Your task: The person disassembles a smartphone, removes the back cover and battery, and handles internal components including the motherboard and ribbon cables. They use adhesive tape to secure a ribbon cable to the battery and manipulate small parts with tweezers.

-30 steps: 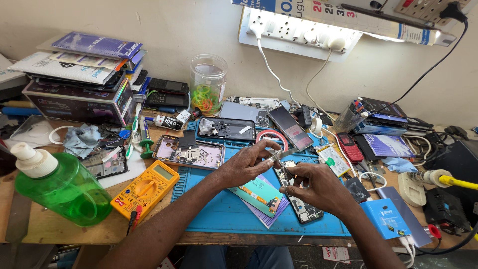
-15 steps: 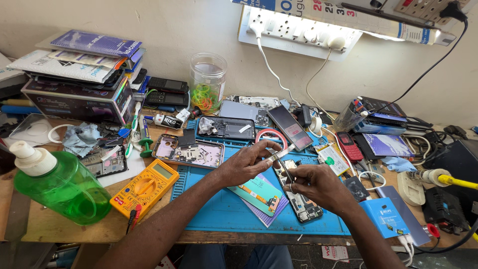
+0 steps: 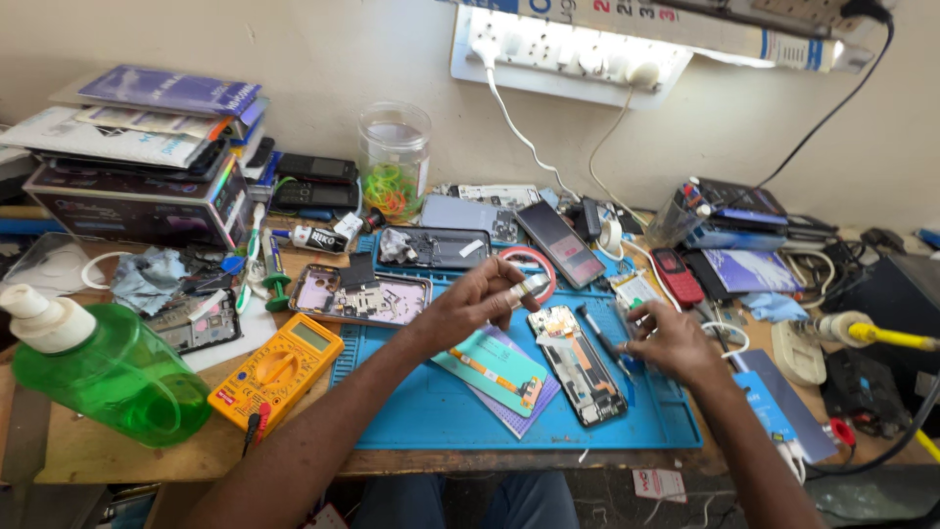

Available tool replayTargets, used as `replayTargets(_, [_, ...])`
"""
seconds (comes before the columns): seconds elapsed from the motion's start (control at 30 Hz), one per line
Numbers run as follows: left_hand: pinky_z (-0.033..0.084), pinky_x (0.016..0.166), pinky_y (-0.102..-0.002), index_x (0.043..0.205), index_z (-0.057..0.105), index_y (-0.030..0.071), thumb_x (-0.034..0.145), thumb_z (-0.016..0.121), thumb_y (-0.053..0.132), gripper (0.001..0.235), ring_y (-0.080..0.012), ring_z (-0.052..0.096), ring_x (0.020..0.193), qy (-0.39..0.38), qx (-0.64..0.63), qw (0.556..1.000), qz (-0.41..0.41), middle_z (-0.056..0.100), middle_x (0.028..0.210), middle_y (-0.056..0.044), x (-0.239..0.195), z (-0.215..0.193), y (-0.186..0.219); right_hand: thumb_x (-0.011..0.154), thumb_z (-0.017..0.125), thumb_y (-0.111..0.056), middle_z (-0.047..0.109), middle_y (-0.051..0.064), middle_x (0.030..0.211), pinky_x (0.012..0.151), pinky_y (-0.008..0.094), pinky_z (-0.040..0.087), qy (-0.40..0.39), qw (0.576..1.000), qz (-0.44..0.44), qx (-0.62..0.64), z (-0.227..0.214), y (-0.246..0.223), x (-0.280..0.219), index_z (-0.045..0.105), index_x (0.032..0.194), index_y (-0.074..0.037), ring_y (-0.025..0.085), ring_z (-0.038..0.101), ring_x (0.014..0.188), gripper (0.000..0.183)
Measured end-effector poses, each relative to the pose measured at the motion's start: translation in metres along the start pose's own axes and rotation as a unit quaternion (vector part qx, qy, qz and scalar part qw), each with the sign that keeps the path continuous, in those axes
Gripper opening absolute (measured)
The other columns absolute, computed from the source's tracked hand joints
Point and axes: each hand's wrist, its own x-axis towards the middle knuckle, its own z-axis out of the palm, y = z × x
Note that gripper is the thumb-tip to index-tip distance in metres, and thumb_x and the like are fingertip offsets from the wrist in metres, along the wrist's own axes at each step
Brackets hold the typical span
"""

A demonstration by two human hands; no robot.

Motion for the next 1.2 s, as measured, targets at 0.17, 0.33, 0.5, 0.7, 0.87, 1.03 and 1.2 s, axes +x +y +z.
replayTargets(0.17, [0.048,0.072,-0.024,0.122,0.053,0.003,0.107,0.055,0.019,0.022,-0.0084,0.054,0.078,0.07,-0.025,0.997,0.021,0.073,0.109,-0.01,-0.002,-0.013,0.0,0.072,0.09,-0.022,0.081,0.01,0.09,0.079,0.037,0.06,-0.014,0.996,-0.056,-0.066,-0.009,0.009,0.006,0.081,0.1,-0.009,0.022,0.075,0.084,0.033])
replayTargets(0.33, [0.05,0.073,-0.024,0.129,0.052,0.005,0.106,0.056,0.019,0.027,-0.0088,0.056,0.079,0.144,-0.067,0.985,0.068,0.074,0.113,-0.012,0.001,-0.022,0.006,0.077,0.083,-0.021,0.075,0.004,0.108,0.091,0.044,0.054,0.017,0.97,-0.07,-0.231,-0.017,-0.019,-0.018,0.082,0.104,-0.028,0.026,0.07,0.102,0.029])
replayTargets(0.5, [0.053,0.074,-0.024,0.132,0.05,0.006,0.108,0.055,0.018,0.027,-0.0088,0.06,0.081,0.274,-0.108,0.943,0.156,0.071,0.12,-0.012,0.009,-0.035,0.007,0.083,0.078,-0.026,0.077,0.003,0.109,0.092,0.041,0.057,0.022,0.976,-0.075,-0.203,0.001,-0.042,-0.033,0.081,0.104,-0.024,0.025,0.073,0.101,0.021])
replayTargets(0.7, [0.057,0.071,-0.028,0.128,0.053,0.005,0.109,0.05,0.017,0.023,-0.0092,0.063,0.079,0.419,-0.141,0.877,0.189,0.068,0.108,-0.007,0.007,-0.077,-0.002,0.088,0.073,-0.027,0.076,0.01,0.103,0.081,0.041,0.058,0.104,0.979,-0.166,-0.049,0.002,-0.05,-0.039,0.081,0.102,-0.016,0.028,0.075,0.087,0.019])
replayTargets(0.87, [0.058,0.072,-0.028,0.127,0.059,0.004,0.109,0.048,0.013,0.023,-0.0099,0.064,0.079,0.479,-0.04,0.867,0.127,0.067,0.102,-0.007,0.004,-0.112,-0.018,0.088,0.077,-0.032,0.077,0.014,0.083,0.068,0.038,0.058,-0.021,0.993,-0.114,0.034,0.019,-0.073,-0.045,0.08,0.099,-0.009,0.025,0.074,0.071,0.026])
replayTargets(1.03, [0.057,0.095,-0.039,0.138,0.055,0.003,0.104,0.055,0.008,0.034,-0.0212,0.07,0.107,0.504,0.306,0.804,0.081,0.068,0.12,-0.012,-0.004,-0.13,-0.032,0.086,0.079,-0.028,0.078,0.008,0.078,0.063,0.033,0.057,-0.003,0.986,-0.126,0.112,0.023,-0.07,-0.042,0.08,0.098,-0.005,0.014,0.073,0.067,0.026])
replayTargets(1.2, [0.04,0.105,-0.051,0.145,0.045,-0.002,0.091,0.073,0.01,0.063,-0.0426,0.049,0.124,0.458,0.504,0.732,0.029,0.052,0.137,-0.027,-0.006,-0.116,-0.026,0.09,0.078,-0.019,0.078,0.01,0.082,0.062,0.027,0.055,-0.002,0.952,-0.107,0.286,0.022,-0.056,-0.053,0.08,0.1,-0.002,0.012,0.068,0.069,0.02])
